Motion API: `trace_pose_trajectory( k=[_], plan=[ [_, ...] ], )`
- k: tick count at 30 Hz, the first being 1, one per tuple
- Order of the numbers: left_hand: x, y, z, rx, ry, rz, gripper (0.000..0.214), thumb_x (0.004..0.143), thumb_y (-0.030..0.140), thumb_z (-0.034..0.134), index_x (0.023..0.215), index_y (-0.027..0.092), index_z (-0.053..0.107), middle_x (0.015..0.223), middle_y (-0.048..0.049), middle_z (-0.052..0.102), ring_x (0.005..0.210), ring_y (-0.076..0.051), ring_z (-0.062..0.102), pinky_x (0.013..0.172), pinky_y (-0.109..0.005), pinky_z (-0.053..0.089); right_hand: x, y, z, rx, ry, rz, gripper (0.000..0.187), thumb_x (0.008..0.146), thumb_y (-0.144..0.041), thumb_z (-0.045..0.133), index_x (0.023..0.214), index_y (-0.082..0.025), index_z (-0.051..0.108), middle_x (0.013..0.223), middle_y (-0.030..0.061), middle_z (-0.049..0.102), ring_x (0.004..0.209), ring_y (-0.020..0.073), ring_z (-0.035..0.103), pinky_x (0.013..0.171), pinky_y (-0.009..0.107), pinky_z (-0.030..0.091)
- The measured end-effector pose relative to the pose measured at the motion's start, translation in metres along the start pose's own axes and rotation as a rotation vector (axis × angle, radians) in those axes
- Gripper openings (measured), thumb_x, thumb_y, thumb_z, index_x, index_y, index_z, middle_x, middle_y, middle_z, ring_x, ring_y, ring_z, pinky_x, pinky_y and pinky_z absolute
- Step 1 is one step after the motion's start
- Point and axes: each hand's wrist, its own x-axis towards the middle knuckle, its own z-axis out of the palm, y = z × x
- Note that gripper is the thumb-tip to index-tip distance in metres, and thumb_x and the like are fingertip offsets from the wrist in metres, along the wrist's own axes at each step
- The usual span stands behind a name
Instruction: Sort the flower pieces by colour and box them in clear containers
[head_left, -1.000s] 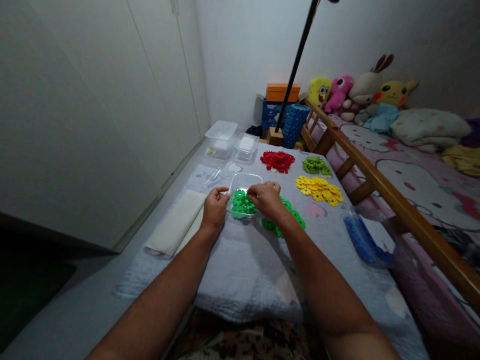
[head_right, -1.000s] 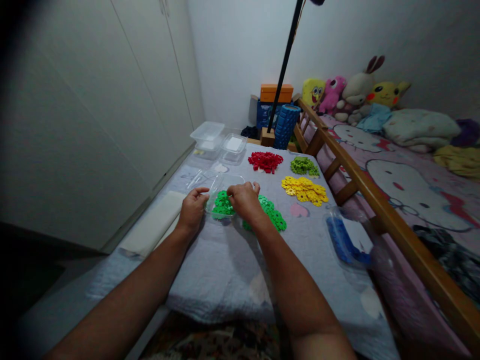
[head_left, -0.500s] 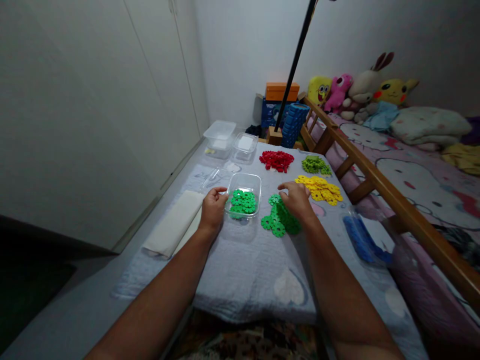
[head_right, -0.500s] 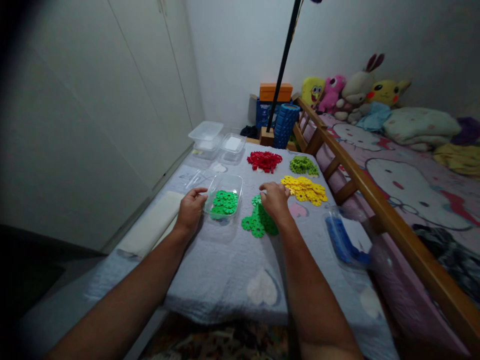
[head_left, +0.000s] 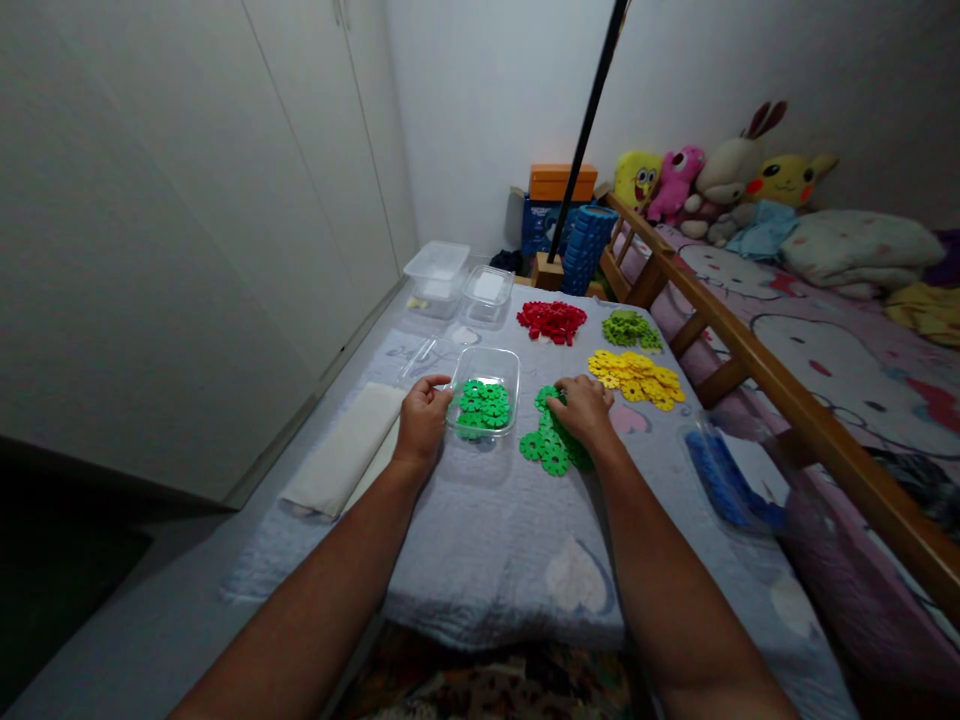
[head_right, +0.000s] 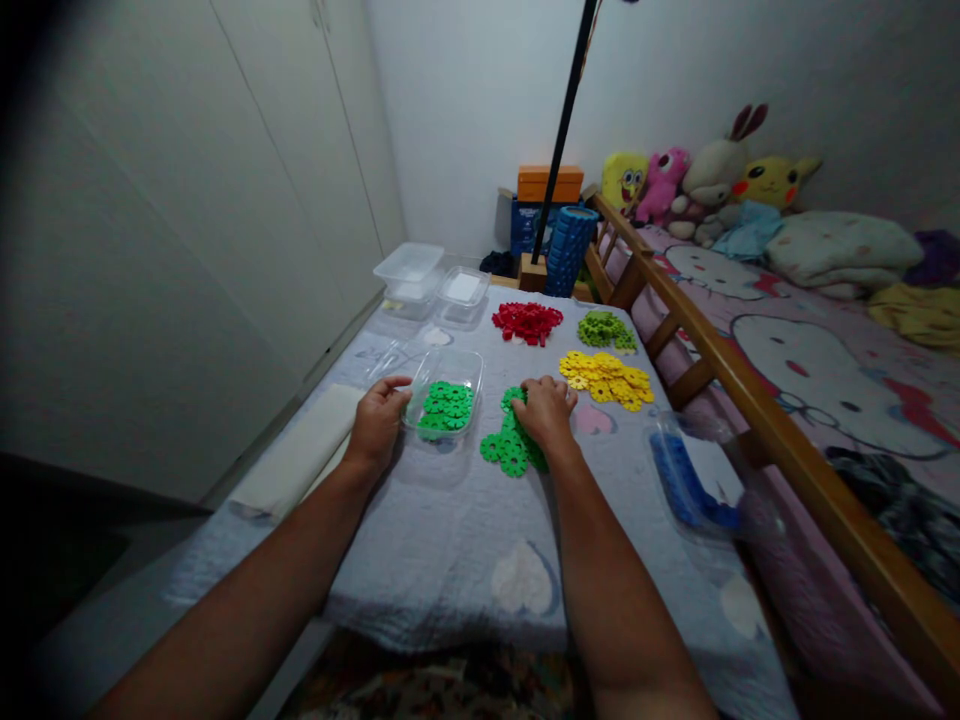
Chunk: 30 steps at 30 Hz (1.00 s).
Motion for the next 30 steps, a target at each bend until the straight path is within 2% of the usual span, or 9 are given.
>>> trace_pose_trajectory(
  k=[6, 15, 19, 24, 27, 30],
  plan=[
    [-0.002, 0.003, 0.000, 0.008, 0.000, 0.004, 0.035, 0.071, 0.037, 0.069, 0.100, 0.017, 0.065, 0.062, 0.0071, 0.047, 0.055, -0.011, 0.042, 0.054, -0.023, 0.031, -0.001, 0.000, -0.001, 0.097, -0.006, 0.007, 0.028, 0.091, -0.029, 0.061, 0.115, -0.024, 0.075, 0.117, 0.0100, 0.074, 0.116, 0.0307, 0.056, 0.103, 0.048, 0.028],
    [-0.001, 0.002, 0.001, -0.003, 0.002, 0.000, 0.035, 0.071, 0.036, 0.069, 0.100, 0.017, 0.065, 0.063, 0.0064, 0.049, 0.055, -0.011, 0.043, 0.054, -0.023, 0.032, -0.001, 0.003, -0.007, 0.243, 0.015, 0.015, 0.019, 0.086, -0.027, 0.061, 0.103, -0.023, 0.070, 0.097, 0.0062, 0.076, 0.106, 0.0291, 0.061, 0.106, 0.052, 0.026],
    [-0.001, 0.001, 0.001, 0.009, 0.004, 0.002, 0.035, 0.071, 0.036, 0.069, 0.100, 0.017, 0.065, 0.063, 0.0062, 0.050, 0.055, -0.011, 0.045, 0.053, -0.023, 0.032, 0.000, 0.006, -0.008, 0.349, 0.023, 0.025, 0.014, 0.086, -0.030, 0.059, 0.091, -0.023, 0.070, 0.094, 0.0059, 0.073, 0.103, 0.0282, 0.062, 0.107, 0.052, 0.030],
    [0.000, 0.001, 0.001, -0.007, 0.008, 0.002, 0.034, 0.071, 0.035, 0.070, 0.099, 0.017, 0.065, 0.062, 0.0069, 0.049, 0.054, -0.011, 0.044, 0.053, -0.023, 0.032, 0.003, 0.006, -0.010, 0.605, 0.190, -0.049, 0.015, 0.082, -0.033, 0.061, 0.081, -0.022, 0.070, 0.098, 0.0081, 0.070, 0.101, 0.0265, 0.062, 0.100, 0.045, 0.042],
    [0.000, 0.000, 0.001, -0.006, 0.006, 0.007, 0.034, 0.071, 0.034, 0.069, 0.100, 0.017, 0.065, 0.062, 0.0063, 0.050, 0.055, -0.011, 0.045, 0.054, -0.023, 0.033, 0.000, -0.003, -0.016, 0.807, 0.230, -0.130, 0.018, 0.083, -0.038, 0.062, 0.080, -0.022, 0.070, 0.088, 0.0055, 0.070, 0.090, 0.0235, 0.063, 0.091, 0.040, 0.048],
    [0.000, 0.000, 0.000, -0.003, -0.001, 0.003, 0.034, 0.071, 0.035, 0.070, 0.100, 0.018, 0.065, 0.063, 0.0057, 0.052, 0.056, -0.012, 0.046, 0.054, -0.023, 0.034, -0.008, -0.020, -0.023, 0.903, 0.226, -0.196, 0.017, 0.085, -0.038, 0.064, 0.084, -0.023, 0.072, 0.087, 0.0039, 0.072, 0.088, 0.0227, 0.064, 0.088, 0.038, 0.049]
  ],
)
